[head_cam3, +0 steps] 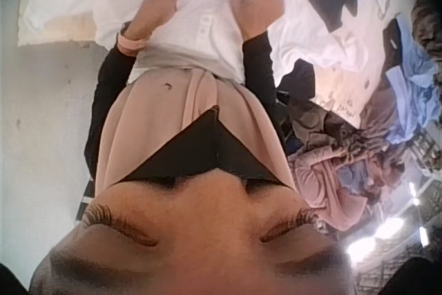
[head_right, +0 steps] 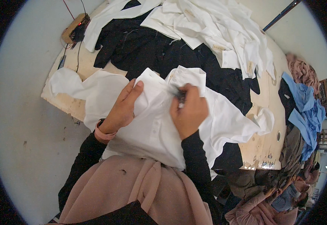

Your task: The person uses shears to cut a white shirt on a worktable. They repeatedly lift, fold, and trim sections of the shirt, including the collar and front placket, while handling the fabric with both hands.

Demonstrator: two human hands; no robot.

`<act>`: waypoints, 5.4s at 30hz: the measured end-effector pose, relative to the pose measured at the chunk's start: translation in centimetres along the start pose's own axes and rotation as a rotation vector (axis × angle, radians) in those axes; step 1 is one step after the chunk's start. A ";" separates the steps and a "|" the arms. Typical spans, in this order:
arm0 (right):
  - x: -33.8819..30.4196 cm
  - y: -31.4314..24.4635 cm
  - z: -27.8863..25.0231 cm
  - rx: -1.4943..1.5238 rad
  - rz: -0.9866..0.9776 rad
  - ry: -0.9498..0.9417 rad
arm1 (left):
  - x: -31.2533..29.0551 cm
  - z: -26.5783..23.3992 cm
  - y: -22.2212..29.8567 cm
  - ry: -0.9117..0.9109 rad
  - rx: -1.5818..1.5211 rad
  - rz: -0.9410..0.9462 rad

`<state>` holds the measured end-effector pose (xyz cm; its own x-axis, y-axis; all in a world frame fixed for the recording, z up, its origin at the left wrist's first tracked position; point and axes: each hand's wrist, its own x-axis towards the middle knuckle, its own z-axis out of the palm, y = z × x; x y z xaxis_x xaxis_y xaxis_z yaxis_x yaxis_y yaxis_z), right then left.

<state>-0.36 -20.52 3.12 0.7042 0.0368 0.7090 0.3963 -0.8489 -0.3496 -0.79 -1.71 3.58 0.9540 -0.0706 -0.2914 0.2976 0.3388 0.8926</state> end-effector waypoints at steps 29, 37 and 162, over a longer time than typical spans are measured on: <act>-1.6 -3.2 -4.3 0.109 -0.029 -0.029 | -4.0 1.4 -1.9 -0.064 -0.260 0.045; -1.9 -2.8 -4.5 -0.012 -0.124 -0.018 | -4.1 1.3 -2.6 -0.103 -0.223 0.108; 7.1 10.8 -0.4 0.094 0.159 -0.328 | -6.9 -1.8 -6.1 -0.037 1.003 1.258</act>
<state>8.63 -29.64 4.64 0.9066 0.0885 0.4125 0.3084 -0.8064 -0.5046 -9.25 -1.60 -0.48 0.5953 -0.2624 0.7594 -0.7489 -0.5235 0.4062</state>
